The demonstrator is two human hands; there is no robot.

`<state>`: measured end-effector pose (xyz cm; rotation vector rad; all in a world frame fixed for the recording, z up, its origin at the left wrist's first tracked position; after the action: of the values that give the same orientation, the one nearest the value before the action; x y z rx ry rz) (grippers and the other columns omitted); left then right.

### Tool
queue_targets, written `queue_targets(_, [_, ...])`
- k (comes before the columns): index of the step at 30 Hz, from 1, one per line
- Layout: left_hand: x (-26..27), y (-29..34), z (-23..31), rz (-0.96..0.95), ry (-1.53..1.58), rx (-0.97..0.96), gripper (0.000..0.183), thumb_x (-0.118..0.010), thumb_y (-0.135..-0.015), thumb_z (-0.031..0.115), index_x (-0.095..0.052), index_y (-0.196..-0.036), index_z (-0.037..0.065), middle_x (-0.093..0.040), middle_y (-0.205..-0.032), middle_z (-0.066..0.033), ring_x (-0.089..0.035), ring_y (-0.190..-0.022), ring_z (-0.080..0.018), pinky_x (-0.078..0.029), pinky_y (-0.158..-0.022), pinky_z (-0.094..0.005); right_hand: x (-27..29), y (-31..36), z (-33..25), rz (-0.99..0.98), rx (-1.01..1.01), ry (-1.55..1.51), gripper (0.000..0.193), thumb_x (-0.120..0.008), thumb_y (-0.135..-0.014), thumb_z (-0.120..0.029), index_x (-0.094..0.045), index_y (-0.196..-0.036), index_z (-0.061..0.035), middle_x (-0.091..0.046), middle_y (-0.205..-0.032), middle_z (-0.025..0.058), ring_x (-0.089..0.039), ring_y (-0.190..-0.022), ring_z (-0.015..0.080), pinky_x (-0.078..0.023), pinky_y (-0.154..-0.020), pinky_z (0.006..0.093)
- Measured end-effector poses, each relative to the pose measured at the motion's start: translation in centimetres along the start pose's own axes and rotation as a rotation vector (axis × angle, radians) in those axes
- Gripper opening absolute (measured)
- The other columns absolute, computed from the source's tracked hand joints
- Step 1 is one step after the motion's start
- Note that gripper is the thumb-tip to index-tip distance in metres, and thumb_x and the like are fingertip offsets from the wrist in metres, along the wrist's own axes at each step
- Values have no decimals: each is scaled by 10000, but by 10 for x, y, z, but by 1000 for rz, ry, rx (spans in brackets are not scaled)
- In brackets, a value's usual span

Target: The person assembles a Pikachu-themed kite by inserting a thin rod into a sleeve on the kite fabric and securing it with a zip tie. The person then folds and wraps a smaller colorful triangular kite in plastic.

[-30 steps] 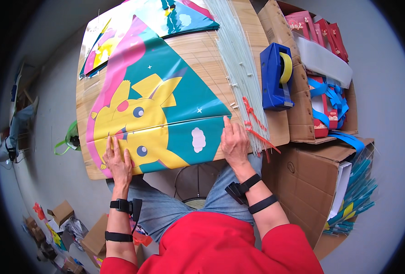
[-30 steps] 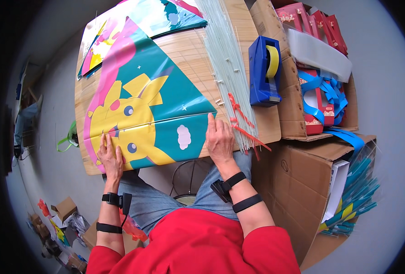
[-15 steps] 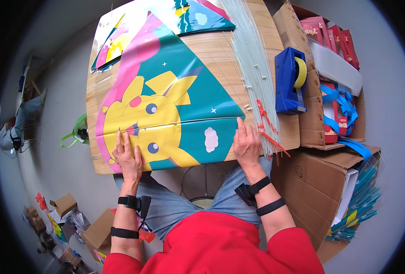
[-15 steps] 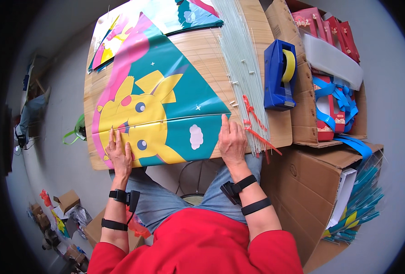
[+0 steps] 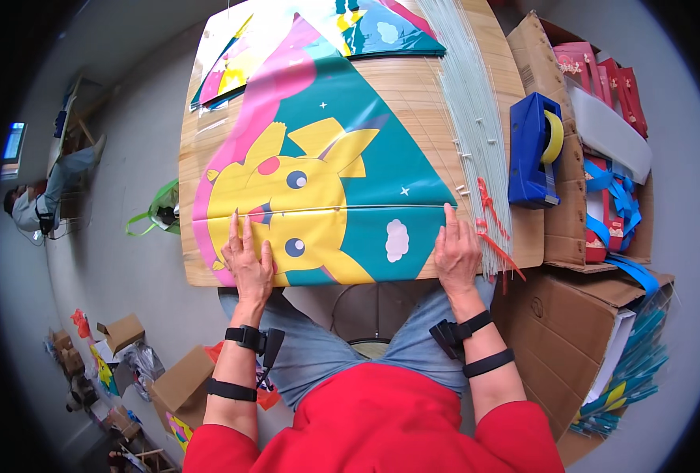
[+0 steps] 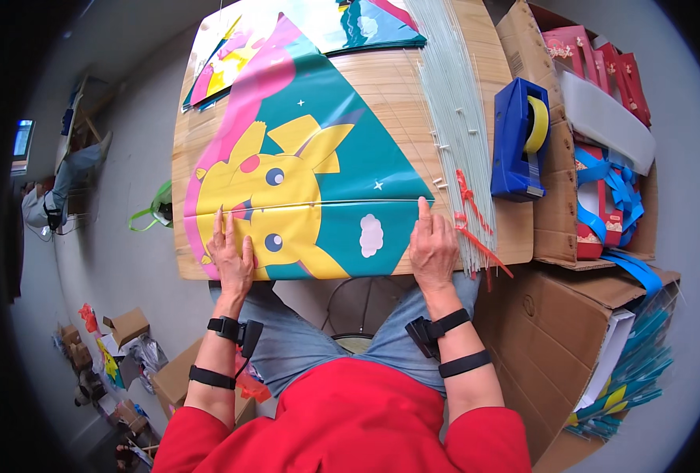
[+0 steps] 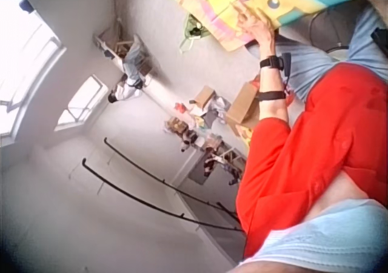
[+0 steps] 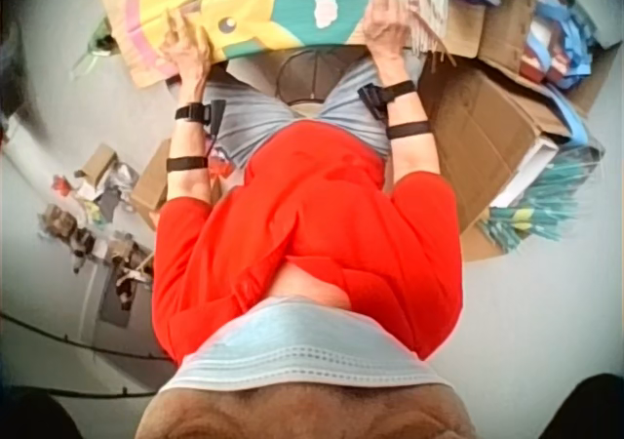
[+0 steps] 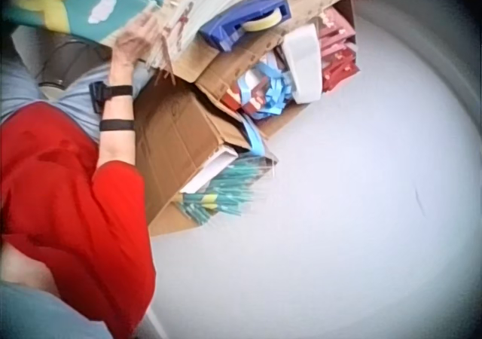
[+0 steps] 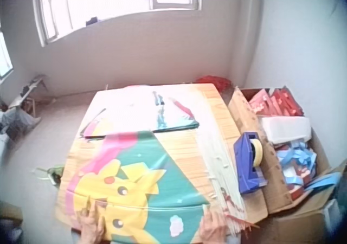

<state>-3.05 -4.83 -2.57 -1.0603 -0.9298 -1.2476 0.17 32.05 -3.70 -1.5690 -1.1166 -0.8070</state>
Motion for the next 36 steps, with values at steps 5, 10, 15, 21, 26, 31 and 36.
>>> queue_targets(5, [9,-1,3,65,-6,-33,602,-645,-881,137,-442,-1447,103,-333,-1542,-81,-445,-1191,-305,-333,-1060,-419,4,-1,0,-31,-26,-47,520,-631,-857,-50,-507,-1362,-24,-552,-831,126,-575,-760,288,-484,-685,420])
queue_targets(10, [22,-1,39,77,99,-226,480,-679,-860,118,-553,-1323,110,-533,-1305,-81,-518,-1118,-278,-380,-971,-412,36,-21,-22,126,145,-85,287,-653,-866,-63,-641,-1151,-28,-601,-860,95,-604,-750,269,-487,-667,385])
queue_targets(15, [4,-3,85,9,234,-449,337,-708,-830,122,-632,-1158,116,-596,-1117,-59,-544,-1032,-271,-398,-902,-409,31,-63,-81,2,353,-258,171,-632,-767,-59,-650,-936,-40,-597,-901,66,-591,-847,245,-472,-710,364])
queue_targets(21, [-15,-2,99,44,191,-425,356,-700,-843,172,-619,-1188,137,-580,-1144,-42,-521,-1073,-256,-361,-941,-407,-10,-83,-122,-88,444,-184,35,-602,-760,-82,-575,-764,-60,-524,-833,80,-539,-859,237,-447,-729,358])
queue_targets(26, [-25,1,95,65,174,-377,397,-716,-813,190,-611,-1193,142,-571,-1175,-20,-506,-1119,-232,-333,-973,-407,-26,-81,-127,-164,464,-155,41,-604,-762,-94,-582,-757,-60,-526,-834,84,-536,-876,243,-439,-751,360])
queue_targets(31, [-30,3,91,50,181,-372,420,-713,-809,174,-598,-1212,143,-558,-1188,-18,-501,-1127,-232,-323,-982,-410,-33,-79,-127,-180,480,-137,45,-601,-761,-97,-580,-748,-59,-528,-834,87,-538,-877,249,-438,-756,360])
queue_targets(36, [-32,3,90,43,206,-373,425,-706,-814,168,-592,-1224,146,-554,-1189,-22,-502,-1130,-227,-314,-988,-413,-37,-77,-125,-172,492,-143,49,-600,-759,-99,-576,-741,-60,-532,-831,92,-541,-872,252,-441,-760,365])
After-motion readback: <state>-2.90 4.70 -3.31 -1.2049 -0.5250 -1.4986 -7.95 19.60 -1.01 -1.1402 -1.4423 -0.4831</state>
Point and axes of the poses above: each hand's wrist, its own y-axis away from the middle knuckle, its own x-axis out of the back of the hand, z = x × y, the point moved 4 cm from there along -y, towards the middle knuckle
